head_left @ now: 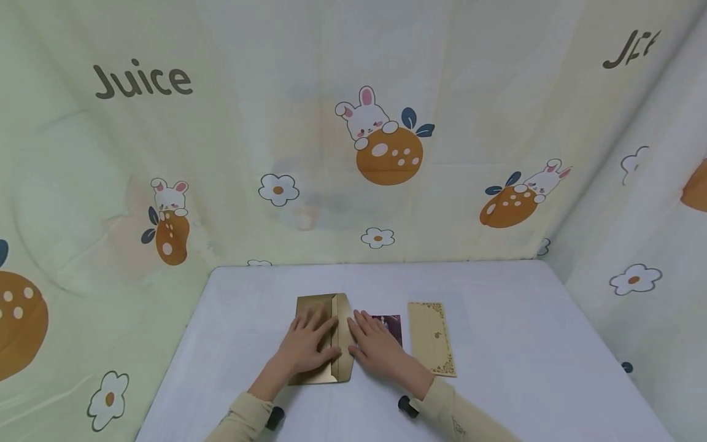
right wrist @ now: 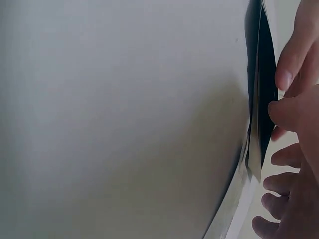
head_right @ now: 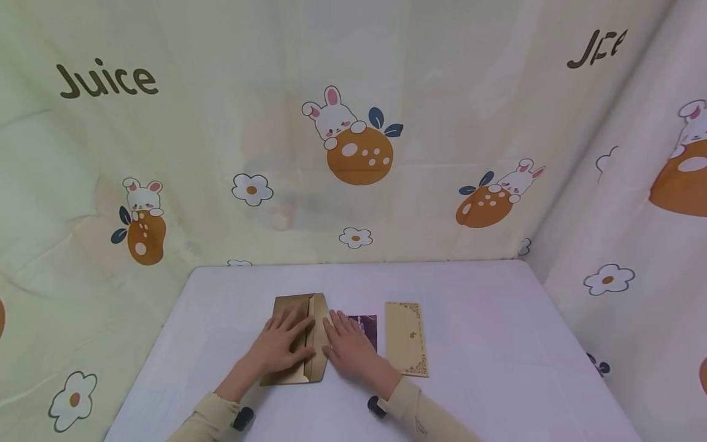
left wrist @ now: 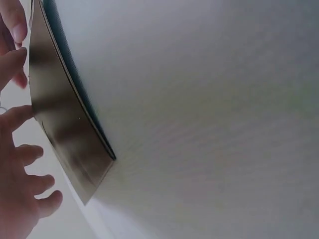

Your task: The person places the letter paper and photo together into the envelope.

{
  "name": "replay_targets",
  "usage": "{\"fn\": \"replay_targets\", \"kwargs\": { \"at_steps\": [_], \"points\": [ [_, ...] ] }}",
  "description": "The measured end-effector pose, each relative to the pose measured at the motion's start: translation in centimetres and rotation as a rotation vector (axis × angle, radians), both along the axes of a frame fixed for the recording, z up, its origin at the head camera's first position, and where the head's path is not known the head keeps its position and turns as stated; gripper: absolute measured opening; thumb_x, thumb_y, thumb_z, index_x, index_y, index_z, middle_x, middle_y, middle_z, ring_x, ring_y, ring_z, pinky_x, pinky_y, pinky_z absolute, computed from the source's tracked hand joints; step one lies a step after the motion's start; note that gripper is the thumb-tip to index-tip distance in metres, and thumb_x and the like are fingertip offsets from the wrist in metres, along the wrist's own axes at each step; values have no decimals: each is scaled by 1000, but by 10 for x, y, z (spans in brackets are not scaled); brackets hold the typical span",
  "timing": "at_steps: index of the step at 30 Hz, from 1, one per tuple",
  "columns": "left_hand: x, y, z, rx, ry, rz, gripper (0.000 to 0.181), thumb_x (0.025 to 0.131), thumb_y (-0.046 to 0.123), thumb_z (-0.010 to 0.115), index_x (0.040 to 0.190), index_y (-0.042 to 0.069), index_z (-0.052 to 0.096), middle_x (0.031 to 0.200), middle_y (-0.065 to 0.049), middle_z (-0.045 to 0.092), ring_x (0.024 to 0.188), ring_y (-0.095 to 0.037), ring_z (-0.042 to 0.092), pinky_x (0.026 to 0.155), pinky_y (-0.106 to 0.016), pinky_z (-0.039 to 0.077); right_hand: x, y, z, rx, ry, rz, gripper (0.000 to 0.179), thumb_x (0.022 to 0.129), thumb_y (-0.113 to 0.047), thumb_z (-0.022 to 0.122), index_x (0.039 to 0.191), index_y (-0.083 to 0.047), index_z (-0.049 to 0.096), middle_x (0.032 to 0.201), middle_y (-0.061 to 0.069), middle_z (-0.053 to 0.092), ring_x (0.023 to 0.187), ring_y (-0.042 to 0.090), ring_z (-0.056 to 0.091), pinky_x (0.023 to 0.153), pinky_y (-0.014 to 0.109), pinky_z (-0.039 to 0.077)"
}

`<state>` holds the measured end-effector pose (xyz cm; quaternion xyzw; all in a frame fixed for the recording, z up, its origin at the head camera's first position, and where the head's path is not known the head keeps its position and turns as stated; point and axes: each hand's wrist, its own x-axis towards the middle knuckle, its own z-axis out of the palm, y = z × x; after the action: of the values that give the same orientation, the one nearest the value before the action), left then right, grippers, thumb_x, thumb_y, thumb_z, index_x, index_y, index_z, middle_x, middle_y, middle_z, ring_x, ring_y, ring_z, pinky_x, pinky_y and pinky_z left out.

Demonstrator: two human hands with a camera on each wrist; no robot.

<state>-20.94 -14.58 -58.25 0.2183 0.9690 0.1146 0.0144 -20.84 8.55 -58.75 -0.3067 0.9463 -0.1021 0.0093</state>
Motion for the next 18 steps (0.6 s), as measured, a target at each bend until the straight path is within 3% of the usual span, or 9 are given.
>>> {"fn": "replay_targets", "kwargs": {
  "at_steps": [12,18],
  "points": [
    [-6,-2,0,-51,1,-33,70,94,67,52,148,23,50,166,-17,25,149,-50,26,112,-66,31,5,-12,-2,75,41,57,57,106,-36,48,151,-2,41,160,20,36,150,38,32,119,52,32],
    [-11,-10,8,-57,-85,-72,87,83,80,56,150,26,46,167,-17,20,151,-46,23,111,-66,34,4,-12,-2,102,24,43,58,106,-37,47,152,-3,40,161,18,35,151,36,30,120,50,30]
  ]
}}
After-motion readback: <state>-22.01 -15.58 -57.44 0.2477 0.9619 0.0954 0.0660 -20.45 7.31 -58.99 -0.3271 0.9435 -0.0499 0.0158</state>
